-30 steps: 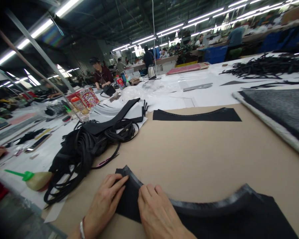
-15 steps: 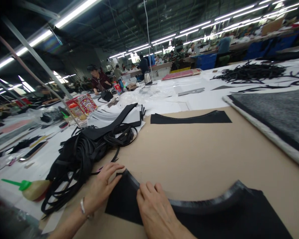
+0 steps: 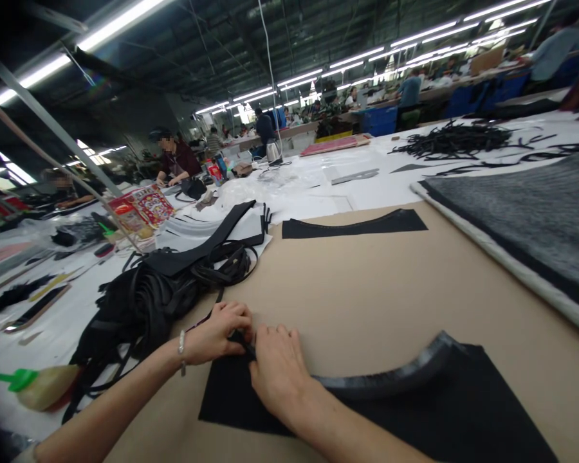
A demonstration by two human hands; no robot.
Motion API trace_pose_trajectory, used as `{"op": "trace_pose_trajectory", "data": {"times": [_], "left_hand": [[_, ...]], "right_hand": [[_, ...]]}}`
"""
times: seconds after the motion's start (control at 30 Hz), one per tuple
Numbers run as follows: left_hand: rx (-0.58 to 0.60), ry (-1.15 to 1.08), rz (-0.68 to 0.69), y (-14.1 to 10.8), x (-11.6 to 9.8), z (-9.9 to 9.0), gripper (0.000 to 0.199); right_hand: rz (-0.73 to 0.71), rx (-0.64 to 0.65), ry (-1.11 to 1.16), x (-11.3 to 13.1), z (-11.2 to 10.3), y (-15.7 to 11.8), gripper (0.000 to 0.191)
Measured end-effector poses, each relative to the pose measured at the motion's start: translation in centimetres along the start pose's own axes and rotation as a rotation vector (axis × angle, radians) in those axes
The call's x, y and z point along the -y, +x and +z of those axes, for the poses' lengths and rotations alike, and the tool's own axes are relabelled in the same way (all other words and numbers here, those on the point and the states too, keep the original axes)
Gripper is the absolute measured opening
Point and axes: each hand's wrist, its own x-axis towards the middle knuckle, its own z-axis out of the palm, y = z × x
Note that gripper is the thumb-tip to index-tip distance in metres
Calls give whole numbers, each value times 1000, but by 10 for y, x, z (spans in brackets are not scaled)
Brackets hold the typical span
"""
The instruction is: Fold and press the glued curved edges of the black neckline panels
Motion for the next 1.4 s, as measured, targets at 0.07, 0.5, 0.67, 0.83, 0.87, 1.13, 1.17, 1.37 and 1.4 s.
{"op": "trace_pose_trajectory", "data": {"times": [0.07,0.5,0.67,0.83,0.87,1.13,1.17,1.37,1.4], "left_hand": [[6,-7,10,0,2,1,15],[-80,-8,93,-13,12,12,12],[-104,22,101,-17,10,12,16],[-177,123,143,-23,10,17,16],[-193,150,161,-25,11,18,18],[-380,359,281,-43,16,30,40],[-413,379,277,-45,16,32,41],[-515,414,219,-53,15,42,42],[-529,411,218,-54,14,42,41]], "right_hand": [[-7,12,1,-3,2,2,21],[-120,-46,36,-6,10,-8,23],[-131,-61,20,-8,15,-11,26],[-230,-111,-112,-10,20,-15,26],[-251,-112,-146,-10,21,-16,25],[-442,-295,-378,-13,36,-18,20],[-450,-307,-394,-13,38,-19,19],[-463,-294,-421,-14,38,-22,18],[-462,-298,-423,-14,37,-22,18]]}}
